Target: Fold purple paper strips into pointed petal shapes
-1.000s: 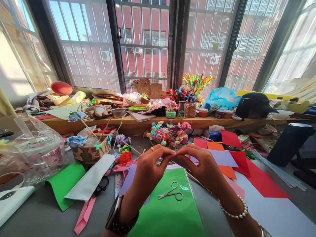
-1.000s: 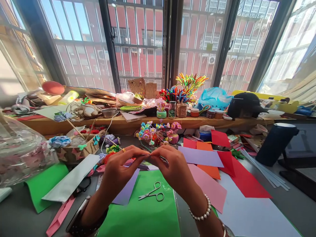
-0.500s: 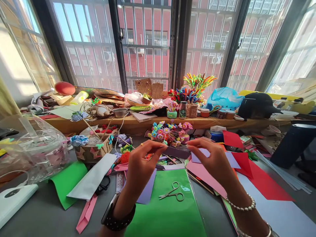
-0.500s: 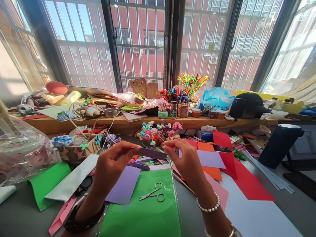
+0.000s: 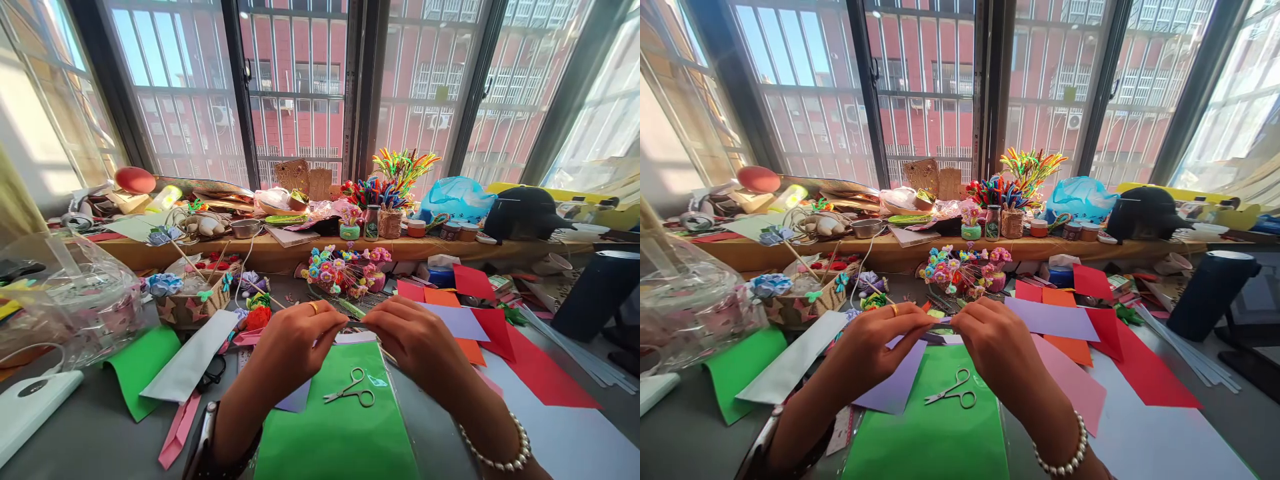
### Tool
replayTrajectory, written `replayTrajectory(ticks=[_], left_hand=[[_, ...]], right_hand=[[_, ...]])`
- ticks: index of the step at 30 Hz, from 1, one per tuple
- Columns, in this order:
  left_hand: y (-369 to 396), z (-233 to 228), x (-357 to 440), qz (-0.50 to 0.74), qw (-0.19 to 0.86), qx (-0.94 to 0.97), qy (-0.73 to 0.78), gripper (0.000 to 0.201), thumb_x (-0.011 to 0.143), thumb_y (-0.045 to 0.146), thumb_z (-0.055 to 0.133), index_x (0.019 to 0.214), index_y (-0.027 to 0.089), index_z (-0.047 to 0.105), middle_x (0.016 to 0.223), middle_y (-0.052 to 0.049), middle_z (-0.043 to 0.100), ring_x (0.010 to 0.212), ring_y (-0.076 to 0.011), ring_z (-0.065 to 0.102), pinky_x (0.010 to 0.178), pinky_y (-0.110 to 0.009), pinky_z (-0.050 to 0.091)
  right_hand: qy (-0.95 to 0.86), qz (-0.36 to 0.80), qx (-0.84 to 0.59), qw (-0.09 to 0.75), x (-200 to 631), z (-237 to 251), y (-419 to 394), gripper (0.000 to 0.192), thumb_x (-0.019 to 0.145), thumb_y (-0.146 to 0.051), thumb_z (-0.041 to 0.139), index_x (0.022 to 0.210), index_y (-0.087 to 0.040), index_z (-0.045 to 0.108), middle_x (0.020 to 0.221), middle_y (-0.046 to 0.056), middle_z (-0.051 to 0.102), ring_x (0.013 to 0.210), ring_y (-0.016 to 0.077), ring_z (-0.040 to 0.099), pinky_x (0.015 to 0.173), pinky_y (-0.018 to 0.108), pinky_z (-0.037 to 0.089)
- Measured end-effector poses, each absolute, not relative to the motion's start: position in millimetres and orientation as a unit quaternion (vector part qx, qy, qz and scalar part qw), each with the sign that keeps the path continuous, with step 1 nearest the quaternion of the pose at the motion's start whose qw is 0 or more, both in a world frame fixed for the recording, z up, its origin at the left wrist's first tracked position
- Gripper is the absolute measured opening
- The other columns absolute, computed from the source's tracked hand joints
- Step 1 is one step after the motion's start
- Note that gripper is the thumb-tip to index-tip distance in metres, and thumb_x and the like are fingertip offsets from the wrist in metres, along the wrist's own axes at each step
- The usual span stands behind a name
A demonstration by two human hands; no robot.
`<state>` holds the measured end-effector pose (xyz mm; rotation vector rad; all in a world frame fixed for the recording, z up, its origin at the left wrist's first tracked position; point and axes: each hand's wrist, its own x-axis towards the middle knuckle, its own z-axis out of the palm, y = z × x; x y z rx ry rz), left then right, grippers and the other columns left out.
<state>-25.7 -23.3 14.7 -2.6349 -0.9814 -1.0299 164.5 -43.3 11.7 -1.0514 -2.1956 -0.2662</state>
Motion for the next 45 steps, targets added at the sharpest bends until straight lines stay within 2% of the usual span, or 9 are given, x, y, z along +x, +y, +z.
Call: replayTrajectory(ticks=[6,9,11,20,23,26,30,38,45], left_hand=[[-19.4,22.6,-43.6,-0.423,0.153,-0.817,-0.361,0.019,0.079,0.02,0.046,0.086,0.017,0.064,0.082,-0.006,0.067,0.074,-0.0166,0.062,0.068,-0.027,0.049],[-23.9,17.7,-27.0,-0.378,0.109,-0.859,-0.327,0.021,0.079,0.023,0.05,0.094,0.016,0.061,0.087,-0.006,0.066,0.077,-0.0161,0.061,0.069,-0.026,0.049],[-26.3,13.0,-16.1,-0.358,0.108,-0.872,-0.316,0.016,0.08,0.019,0.048,0.087,0.018,0.062,0.079,-0.004,0.066,0.071,-0.0145,0.061,0.067,-0.025,0.049],[-18.2,13.2,-27.1,-0.379,0.196,-0.841,-0.333,0.016,0.079,0.015,0.046,0.083,0.017,0.061,0.076,-0.004,0.066,0.067,-0.0146,0.06,0.064,-0.025,0.048],[-19.0,11.9,-22.8,-0.354,0.2,-0.849,-0.339,0.015,0.079,0.014,0.047,0.082,0.017,0.061,0.076,-0.004,0.065,0.067,-0.0149,0.06,0.062,-0.025,0.048],[-23.5,10.8,-14.8,-0.351,0.182,-0.861,-0.321,0.015,0.079,0.015,0.047,0.083,0.018,0.061,0.078,-0.004,0.065,0.068,-0.0147,0.06,0.062,-0.024,0.047],[-24.7,12.1,-16.3,-0.355,0.157,-0.869,-0.307,0.015,0.08,0.016,0.046,0.086,0.018,0.06,0.079,-0.003,0.065,0.07,-0.0148,0.06,0.064,-0.025,0.047],[-15.5,16.6,-33.2,-0.42,0.186,-0.811,-0.361,0.018,0.079,0.016,0.048,0.092,0.014,0.059,0.087,-0.007,0.065,0.081,-0.0176,0.059,0.075,-0.03,0.046],[-23.1,10.4,-13.3,-0.358,0.147,-0.862,-0.328,0.013,0.08,0.016,0.048,0.083,0.018,0.061,0.075,-0.002,0.064,0.067,-0.0151,0.059,0.061,-0.026,0.046]], right_hand=[[-0.823,-0.129,-0.438,0.337,171.5,14.4,-44.7,0.022,0.08,-0.01,0.045,0.074,-0.017,0.064,0.071,0.006,0.063,0.069,0.0175,0.055,0.06,0.027,0.044],[-0.837,-0.114,-0.422,0.331,163.3,12.9,-45.5,0.019,0.08,-0.011,0.046,0.077,-0.016,0.064,0.071,0.005,0.063,0.067,0.0168,0.055,0.059,0.026,0.044],[-0.84,-0.115,-0.412,0.335,158.4,12.2,-46.5,0.019,0.081,-0.013,0.045,0.078,-0.016,0.064,0.071,0.005,0.064,0.068,0.0166,0.055,0.06,0.026,0.044],[-0.726,-0.23,-0.531,0.371,198.3,10.4,-31.1,0.023,0.082,-0.019,0.043,0.074,-0.016,0.064,0.074,0.009,0.066,0.072,0.0221,0.058,0.063,0.033,0.044],[-0.729,-0.194,-0.511,0.412,192.9,8.9,-29.4,0.018,0.081,-0.019,0.046,0.081,-0.014,0.063,0.079,0.009,0.065,0.076,0.0211,0.057,0.068,0.033,0.044],[-0.802,-0.128,-0.433,0.391,170.2,7.1,-34.2,0.019,0.078,-0.024,0.053,0.092,-0.015,0.062,0.086,0.008,0.065,0.082,0.0203,0.056,0.072,0.031,0.044],[-0.814,-0.127,-0.428,0.371,156.6,6.4,-39.5,0.018,0.081,-0.017,0.048,0.074,-0.016,0.065,0.07,0.005,0.065,0.067,0.0172,0.056,0.063,0.029,0.043],[-0.807,-0.141,-0.452,0.353,175.5,11.3,-39.7,0.019,0.08,-0.016,0.047,0.075,-0.017,0.065,0.074,0.005,0.065,0.07,0.0177,0.056,0.063,0.028,0.042],[-0.808,-0.142,-0.449,0.354,164.3,9.2,-40.2,0.018,0.079,-0.017,0.048,0.077,-0.019,0.066,0.073,0.003,0.066,0.066,0.0159,0.057,0.06,0.026,0.04]])
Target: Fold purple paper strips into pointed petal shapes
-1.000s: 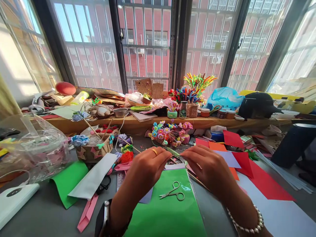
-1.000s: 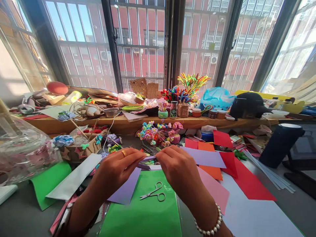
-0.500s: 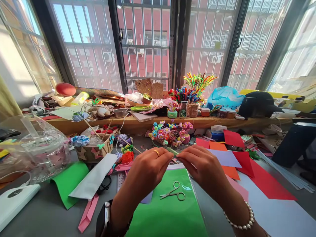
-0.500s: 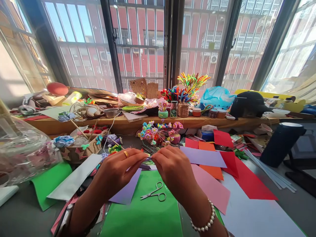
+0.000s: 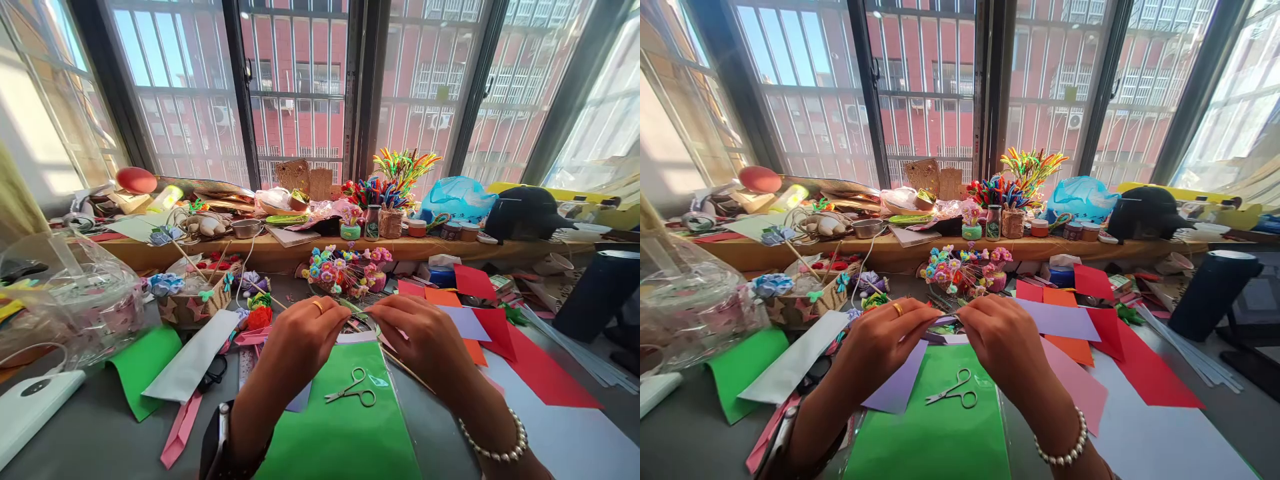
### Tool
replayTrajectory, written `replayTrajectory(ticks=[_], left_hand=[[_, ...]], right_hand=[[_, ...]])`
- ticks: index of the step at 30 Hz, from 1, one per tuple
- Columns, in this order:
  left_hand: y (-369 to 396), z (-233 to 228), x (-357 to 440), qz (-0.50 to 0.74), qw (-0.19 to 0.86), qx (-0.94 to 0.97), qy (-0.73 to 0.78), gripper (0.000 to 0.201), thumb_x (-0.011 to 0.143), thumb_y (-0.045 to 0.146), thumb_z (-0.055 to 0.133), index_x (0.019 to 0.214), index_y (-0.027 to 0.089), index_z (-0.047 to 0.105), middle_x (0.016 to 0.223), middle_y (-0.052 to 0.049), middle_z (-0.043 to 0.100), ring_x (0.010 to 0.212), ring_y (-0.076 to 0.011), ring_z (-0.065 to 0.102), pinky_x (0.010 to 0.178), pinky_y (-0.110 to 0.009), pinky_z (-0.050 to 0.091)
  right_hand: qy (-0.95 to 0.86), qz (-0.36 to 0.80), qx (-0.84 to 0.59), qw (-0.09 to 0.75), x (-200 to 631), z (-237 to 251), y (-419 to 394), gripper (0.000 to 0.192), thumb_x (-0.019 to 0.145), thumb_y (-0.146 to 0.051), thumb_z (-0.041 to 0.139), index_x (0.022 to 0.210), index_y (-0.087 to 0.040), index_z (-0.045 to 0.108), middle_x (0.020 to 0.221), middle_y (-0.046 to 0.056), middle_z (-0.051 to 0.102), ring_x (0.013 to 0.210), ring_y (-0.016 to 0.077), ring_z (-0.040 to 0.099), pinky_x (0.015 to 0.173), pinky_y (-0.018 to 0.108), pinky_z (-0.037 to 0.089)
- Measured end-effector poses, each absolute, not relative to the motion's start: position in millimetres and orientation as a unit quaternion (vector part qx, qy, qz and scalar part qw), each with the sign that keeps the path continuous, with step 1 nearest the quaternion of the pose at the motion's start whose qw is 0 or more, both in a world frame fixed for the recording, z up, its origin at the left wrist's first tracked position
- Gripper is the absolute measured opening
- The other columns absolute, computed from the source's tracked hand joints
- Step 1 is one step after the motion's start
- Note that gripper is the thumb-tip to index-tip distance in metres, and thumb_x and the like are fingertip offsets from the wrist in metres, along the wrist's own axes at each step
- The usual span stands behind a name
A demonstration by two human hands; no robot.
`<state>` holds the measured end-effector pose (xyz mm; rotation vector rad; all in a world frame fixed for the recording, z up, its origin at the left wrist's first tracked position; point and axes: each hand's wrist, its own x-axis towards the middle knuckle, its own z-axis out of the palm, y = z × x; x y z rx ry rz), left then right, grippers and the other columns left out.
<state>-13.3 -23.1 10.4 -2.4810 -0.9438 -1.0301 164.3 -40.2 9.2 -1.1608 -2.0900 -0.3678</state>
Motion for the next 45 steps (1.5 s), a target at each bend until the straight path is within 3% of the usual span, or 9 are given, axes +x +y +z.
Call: replayTrajectory(ticks=[7,12,17,22,25,28,36,41,45], left_hand=[[-19.3,9.8,-18.2,-0.327,0.172,-0.852,-0.371,0.014,0.078,0.015,0.048,0.079,0.018,0.062,0.071,-0.002,0.064,0.065,-0.0154,0.058,0.058,-0.026,0.044],[-23.0,8.3,-11.4,-0.319,0.165,-0.86,-0.363,0.015,0.079,0.016,0.047,0.081,0.018,0.062,0.072,-0.002,0.064,0.066,-0.0149,0.059,0.06,-0.025,0.044],[-21.6,9.9,-20.9,-0.327,0.154,-0.862,-0.356,0.016,0.079,0.014,0.047,0.085,0.019,0.061,0.077,-0.003,0.065,0.068,-0.0148,0.059,0.062,-0.025,0.046],[-16.2,15.4,-36.2,-0.414,0.218,-0.789,-0.398,0.019,0.079,0.013,0.045,0.087,0.016,0.061,0.08,-0.005,0.065,0.072,-0.0173,0.06,0.067,-0.029,0.047],[-19.7,13.2,-25.4,-0.4,0.169,-0.834,-0.342,0.022,0.08,0.014,0.046,0.098,0.016,0.058,0.089,-0.006,0.064,0.081,-0.0165,0.059,0.071,-0.027,0.047],[-24.2,8.8,-11.6,-0.36,0.128,-0.863,-0.332,0.016,0.08,0.015,0.048,0.09,0.017,0.06,0.081,-0.004,0.064,0.073,-0.015,0.059,0.066,-0.026,0.048],[-21.6,9.9,-15.9,-0.35,0.162,-0.845,-0.371,0.014,0.08,0.015,0.046,0.079,0.016,0.061,0.071,-0.002,0.063,0.064,-0.0158,0.059,0.058,-0.026,0.046],[-23.6,8.9,-12.7,-0.337,0.149,-0.857,-0.359,0.014,0.079,0.016,0.047,0.08,0.017,0.061,0.073,-0.002,0.064,0.067,-0.0158,0.059,0.06,-0.026,0.046],[-25.9,9.2,-10.2,-0.352,0.126,-0.854,-0.362,0.015,0.08,0.019,0.046,0.082,0.017,0.06,0.074,-0.002,0.064,0.067,-0.0147,0.058,0.06,-0.025,0.045]], right_hand=[[-0.693,-0.242,-0.569,0.37,196.7,5.0,-26.1,0.021,0.079,-0.018,0.046,0.073,-0.016,0.066,0.075,0.006,0.067,0.07,0.021,0.06,0.058,0.03,0.042],[-0.787,-0.138,-0.453,0.395,177.4,6.3,-31.2,0.022,0.078,-0.027,0.053,0.095,-0.016,0.062,0.089,0.007,0.065,0.083,0.0197,0.057,0.072,0.03,0.044],[-0.816,-0.113,-0.439,0.359,165.7,3.7,-31.5,0.018,0.079,-0.016,0.049,0.072,-0.018,0.066,0.068,0.004,0.065,0.066,0.0171,0.057,0.06,0.027,0.042],[-0.792,-0.156,-0.468,0.359,182.0,5.3,-29.0,0.019,0.078,-0.012,0.049,0.072,-0.017,0.066,0.073,0.005,0.066,0.071,0.0189,0.057,0.064,0.029,0.04],[-0.813,-0.131,-0.445,0.353,175.5,7.0,-33.1,0.018,0.078,-0.014,0.049,0.075,-0.018,0.066,0.072,0.004,0.066,0.068,0.0173,0.056,0.062,0.028,0.04],[-0.828,-0.121,-0.427,0.342,164.8,7.5,-37.4,0.017,0.079,-0.015,0.049,0.076,-0.019,0.066,0.071,0.002,0.066,0.066,0.0159,0.056,0.062,0.027,0.039],[-0.692,-0.275,-0.556,0.37,189.1,2.4,-24.4,0.021,0.079,-0.014,0.046,0.073,-0.013,0.066,0.071,0.008,0.065,0.068,0.0223,0.057,0.061,0.032,0.041],[-0.779,-0.148,-0.447,0.413,178.5,5.0,-28.6,0.02,0.079,-0.022,0.051,0.093,-0.014,0.063,0.087,0.007,0.065,0.082,0.0195,0.056,0.073,0.03,0.044],[-0.806,-0.104,-0.44,0.381,163.6,5.3,-33.8,0.016,0.079,-0.015,0.049,0.078,-0.016,0.065,0.074,0.005,0.066,0.071,0.0184,0.057,0.064,0.029,0.045]])
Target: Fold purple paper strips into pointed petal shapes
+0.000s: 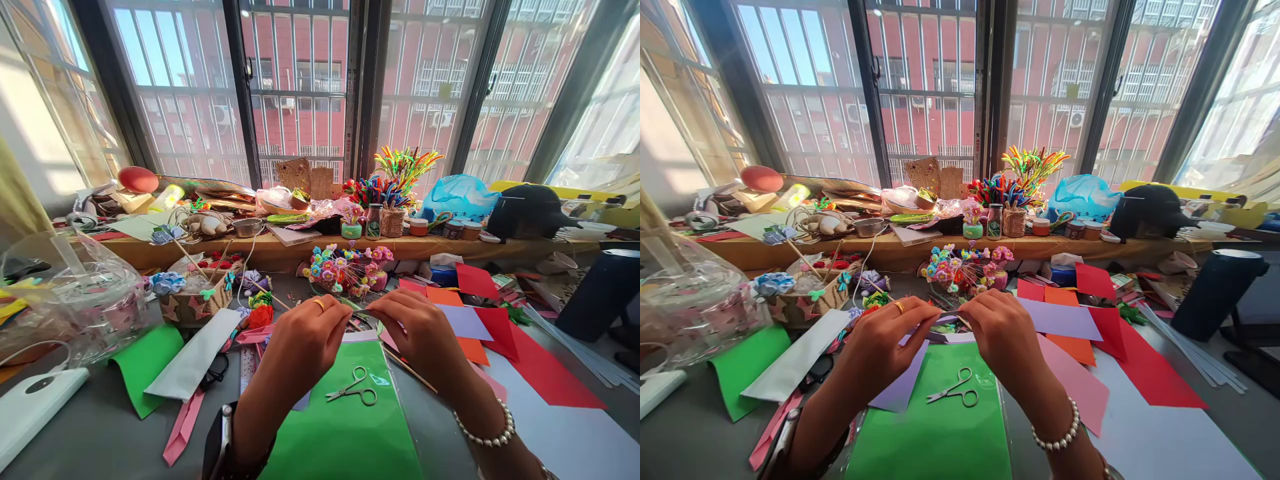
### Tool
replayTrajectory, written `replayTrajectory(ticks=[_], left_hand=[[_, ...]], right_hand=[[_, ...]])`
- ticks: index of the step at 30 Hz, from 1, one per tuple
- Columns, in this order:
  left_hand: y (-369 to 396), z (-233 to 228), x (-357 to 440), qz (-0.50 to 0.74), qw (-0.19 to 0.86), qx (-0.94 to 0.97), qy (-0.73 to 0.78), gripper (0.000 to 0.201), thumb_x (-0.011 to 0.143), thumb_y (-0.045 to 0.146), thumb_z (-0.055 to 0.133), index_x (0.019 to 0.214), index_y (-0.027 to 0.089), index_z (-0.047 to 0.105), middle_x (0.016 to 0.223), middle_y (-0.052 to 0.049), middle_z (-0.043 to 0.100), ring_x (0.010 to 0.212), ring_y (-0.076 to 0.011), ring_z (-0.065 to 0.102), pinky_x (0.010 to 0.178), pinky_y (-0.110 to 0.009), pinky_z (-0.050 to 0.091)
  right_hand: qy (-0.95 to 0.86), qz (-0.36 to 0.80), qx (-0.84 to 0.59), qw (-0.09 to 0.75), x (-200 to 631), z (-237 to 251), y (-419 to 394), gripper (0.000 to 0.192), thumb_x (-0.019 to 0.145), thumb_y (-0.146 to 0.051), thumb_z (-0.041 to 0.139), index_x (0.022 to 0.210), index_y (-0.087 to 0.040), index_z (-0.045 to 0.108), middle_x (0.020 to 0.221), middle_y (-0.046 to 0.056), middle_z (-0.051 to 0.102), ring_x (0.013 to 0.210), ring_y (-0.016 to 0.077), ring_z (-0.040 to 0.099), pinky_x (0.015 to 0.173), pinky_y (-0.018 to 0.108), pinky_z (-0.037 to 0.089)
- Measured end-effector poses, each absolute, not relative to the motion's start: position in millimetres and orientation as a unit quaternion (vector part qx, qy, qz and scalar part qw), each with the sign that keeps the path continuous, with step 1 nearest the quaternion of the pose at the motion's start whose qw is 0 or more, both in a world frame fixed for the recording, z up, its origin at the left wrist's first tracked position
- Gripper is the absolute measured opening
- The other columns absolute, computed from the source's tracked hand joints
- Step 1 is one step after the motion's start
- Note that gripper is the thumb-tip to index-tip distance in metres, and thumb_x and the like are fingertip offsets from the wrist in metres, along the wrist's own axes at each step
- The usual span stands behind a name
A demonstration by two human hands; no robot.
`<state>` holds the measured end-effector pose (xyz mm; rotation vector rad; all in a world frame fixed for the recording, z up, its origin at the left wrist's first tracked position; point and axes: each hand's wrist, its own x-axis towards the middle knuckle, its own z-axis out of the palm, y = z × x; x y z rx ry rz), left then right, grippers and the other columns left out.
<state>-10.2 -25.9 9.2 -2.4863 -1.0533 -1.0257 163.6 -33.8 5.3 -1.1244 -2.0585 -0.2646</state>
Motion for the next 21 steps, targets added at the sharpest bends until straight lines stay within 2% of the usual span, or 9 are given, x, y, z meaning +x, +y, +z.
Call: replayTrajectory(ticks=[8,11,15,19,21], left_hand=[[-17.9,12.3,-24.9,-0.437,0.173,-0.777,-0.418,0.014,0.079,0.017,0.048,0.086,0.015,0.06,0.081,-0.006,0.065,0.075,-0.0176,0.06,0.07,-0.03,0.046],[-20.6,11.8,-18.5,-0.419,0.14,-0.819,-0.366,0.016,0.079,0.018,0.049,0.091,0.016,0.06,0.085,-0.005,0.065,0.078,-0.0165,0.059,0.071,-0.028,0.047],[-23.2,10.7,-13.2,-0.373,0.093,-0.843,-0.376,0.014,0.079,0.017,0.048,0.081,0.018,0.062,0.074,-0.002,0.066,0.068,-0.0153,0.06,0.063,-0.026,0.047],[-18.9,12.8,-21.1,-0.421,0.06,-0.808,-0.408,0.013,0.077,0.017,0.05,0.079,0.017,0.063,0.074,-0.003,0.066,0.069,-0.0161,0.06,0.064,-0.027,0.046],[-16.5,14.2,-23.6,-0.464,-0.005,-0.778,-0.424,0.012,0.076,0.019,0.051,0.076,0.017,0.063,0.073,-0.003,0.066,0.068,-0.0159,0.06,0.065,-0.027,0.046]], right_hand=[[-0.782,-0.161,-0.469,0.379,174.5,4.3,-29.3,0.02,0.077,-0.01,0.047,0.075,-0.015,0.066,0.071,0.006,0.066,0.07,0.0208,0.057,0.064,0.033,0.044],[-0.801,-0.128,-0.454,0.369,168.2,5.6,-32.8,0.019,0.078,-0.011,0.048,0.078,-0.016,0.066,0.074,0.006,0.066,0.07,0.0194,0.057,0.063,0.03,0.044],[-0.803,-0.122,-0.447,0.375,169.0,5.6,-32.7,0.018,0.078,-0.012,0.048,0.079,-0.016,0.065,0.075,0.005,0.066,0.071,0.019,0.057,0.064,0.031,0.044],[-0.742,-0.188,-0.48,0.428,191.4,4.5,-24.0,0.018,0.08,-0.016,0.047,0.079,-0.014,0.065,0.076,0.009,0.066,0.075,0.0223,0.058,0.068,0.035,0.044],[-0.695,-0.182,-0.505,0.478,200.3,5.3,-21.3,0.017,0.079,-0.019,0.048,0.078,-0.015,0.065,0.077,0.008,0.066,0.077,0.0228,0.058,0.069,0.036,0.045]])
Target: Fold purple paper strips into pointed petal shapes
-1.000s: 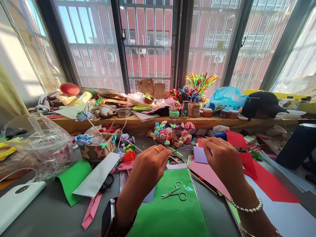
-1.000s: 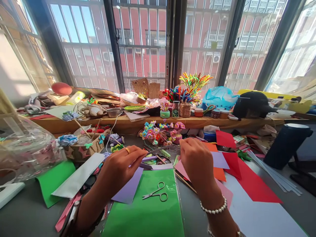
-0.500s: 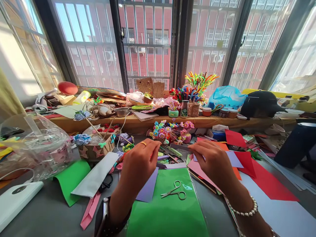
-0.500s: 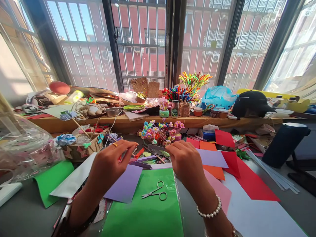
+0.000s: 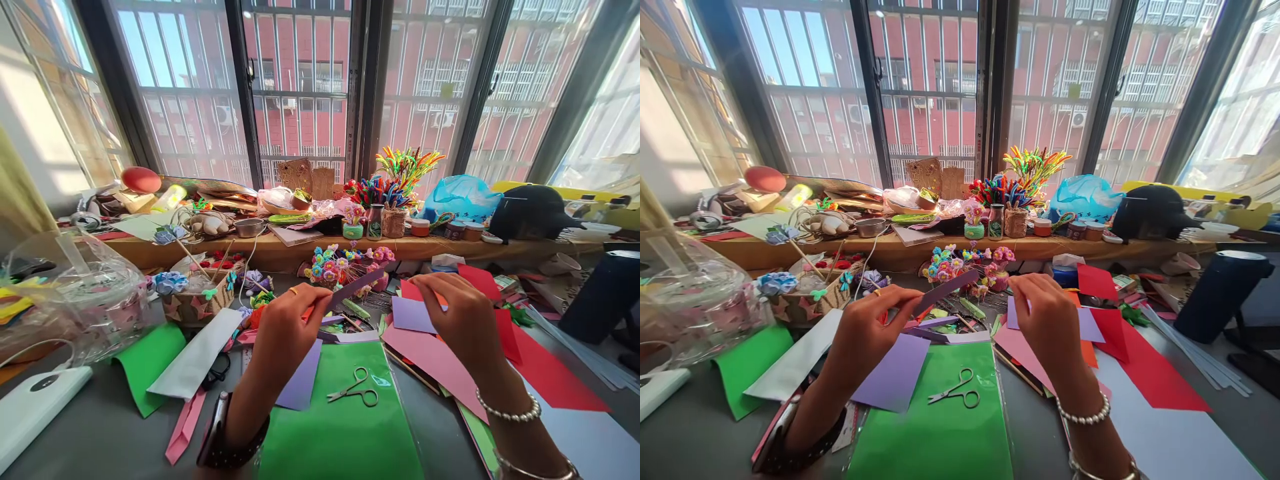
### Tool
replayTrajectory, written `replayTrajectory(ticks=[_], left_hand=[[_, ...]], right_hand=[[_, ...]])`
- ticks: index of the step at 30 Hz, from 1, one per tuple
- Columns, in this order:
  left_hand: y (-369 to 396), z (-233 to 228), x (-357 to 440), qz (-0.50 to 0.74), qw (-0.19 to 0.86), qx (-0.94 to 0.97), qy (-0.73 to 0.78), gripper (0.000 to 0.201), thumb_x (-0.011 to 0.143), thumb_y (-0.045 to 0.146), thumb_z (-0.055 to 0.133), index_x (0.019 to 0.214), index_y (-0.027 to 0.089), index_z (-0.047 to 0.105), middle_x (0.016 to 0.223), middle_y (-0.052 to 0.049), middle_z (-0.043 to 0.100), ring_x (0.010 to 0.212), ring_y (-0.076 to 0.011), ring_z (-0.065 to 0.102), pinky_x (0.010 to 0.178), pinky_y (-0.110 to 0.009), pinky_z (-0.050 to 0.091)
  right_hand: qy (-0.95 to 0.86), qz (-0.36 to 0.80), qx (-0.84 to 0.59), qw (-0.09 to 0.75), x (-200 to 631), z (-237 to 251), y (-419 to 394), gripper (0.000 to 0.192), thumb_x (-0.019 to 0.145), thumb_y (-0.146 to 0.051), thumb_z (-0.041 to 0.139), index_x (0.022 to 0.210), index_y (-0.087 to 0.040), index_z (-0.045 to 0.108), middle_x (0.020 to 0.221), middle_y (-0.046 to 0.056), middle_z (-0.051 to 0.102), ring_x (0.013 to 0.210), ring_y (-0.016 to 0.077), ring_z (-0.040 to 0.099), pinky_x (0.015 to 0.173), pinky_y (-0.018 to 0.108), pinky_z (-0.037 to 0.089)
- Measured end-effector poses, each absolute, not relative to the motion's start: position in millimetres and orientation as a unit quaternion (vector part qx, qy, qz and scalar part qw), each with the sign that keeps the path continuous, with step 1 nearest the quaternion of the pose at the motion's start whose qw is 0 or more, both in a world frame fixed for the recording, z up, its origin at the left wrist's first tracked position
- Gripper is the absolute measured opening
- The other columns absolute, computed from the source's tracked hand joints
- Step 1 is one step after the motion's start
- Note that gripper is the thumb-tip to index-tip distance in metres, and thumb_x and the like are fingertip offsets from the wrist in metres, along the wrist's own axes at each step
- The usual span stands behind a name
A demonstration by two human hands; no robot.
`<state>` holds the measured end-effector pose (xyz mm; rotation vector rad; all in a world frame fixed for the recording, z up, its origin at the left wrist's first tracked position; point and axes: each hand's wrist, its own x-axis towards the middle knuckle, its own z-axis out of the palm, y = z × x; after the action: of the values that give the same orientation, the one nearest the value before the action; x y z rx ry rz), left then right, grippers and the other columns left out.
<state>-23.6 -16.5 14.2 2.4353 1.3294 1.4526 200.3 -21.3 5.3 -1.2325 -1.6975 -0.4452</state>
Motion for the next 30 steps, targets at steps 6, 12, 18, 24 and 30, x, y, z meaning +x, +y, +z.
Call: replayTrajectory(ticks=[6,12,18,24,30], left_hand=[[-16.2,13.0,-10.5,0.511,0.391,0.651,0.403,0.019,0.072,0.031,0.057,0.078,0.014,0.064,0.071,-0.003,0.068,0.066,-0.0148,0.062,0.058,-0.022,0.049],[-17.2,9.3,0.5,0.466,0.435,0.664,0.391,0.02,0.072,0.031,0.057,0.077,0.013,0.065,0.071,-0.004,0.067,0.066,-0.0156,0.062,0.059,-0.024,0.049],[-25.1,6.5,5.9,0.492,0.157,0.758,0.4,0.029,0.072,0.025,0.059,0.1,0.018,0.058,0.098,-0.007,0.062,0.088,-0.0192,0.059,0.078,-0.033,0.047],[-33.1,-1.8,15.0,0.473,0.02,0.786,0.397,0.039,0.074,0.023,0.057,0.112,0.018,0.051,0.098,-0.009,0.061,0.09,-0.021,0.058,0.076,-0.034,0.048],[-34.5,0.0,16.6,0.486,0.141,0.768,0.392,0.034,0.074,0.023,0.056,0.108,0.017,0.053,0.096,-0.008,0.061,0.078,-0.0182,0.061,0.072,-0.034,0.051]], right_hand=[[-0.671,0.17,-0.446,0.568,185.9,9.6,-27.5,0.016,0.077,-0.031,0.054,0.081,-0.02,0.065,0.08,0.003,0.068,0.074,0.0177,0.062,0.061,0.028,0.049],[-0.643,0.217,-0.439,0.589,168.9,8.2,-32.2,0.021,0.075,-0.033,0.055,0.063,-0.017,0.058,0.06,0.001,0.062,0.058,0.014,0.057,0.052,0.023,0.044],[-0.685,0.065,-0.499,0.528,164.5,8.6,-35.3,0.021,0.075,-0.031,0.054,0.059,-0.017,0.055,0.057,0.0,0.058,0.053,0.0133,0.053,0.051,0.024,0.041],[-0.72,0.048,-0.477,0.502,157.3,8.6,-39.8,0.017,0.076,-0.026,0.054,0.061,-0.018,0.057,0.059,0.0,0.06,0.055,0.0134,0.055,0.052,0.023,0.043],[-0.724,0.088,-0.454,0.511,157.5,10.5,-39.3,0.017,0.074,-0.03,0.057,0.063,-0.018,0.06,0.06,0.0,0.062,0.056,0.0136,0.056,0.054,0.023,0.044]])
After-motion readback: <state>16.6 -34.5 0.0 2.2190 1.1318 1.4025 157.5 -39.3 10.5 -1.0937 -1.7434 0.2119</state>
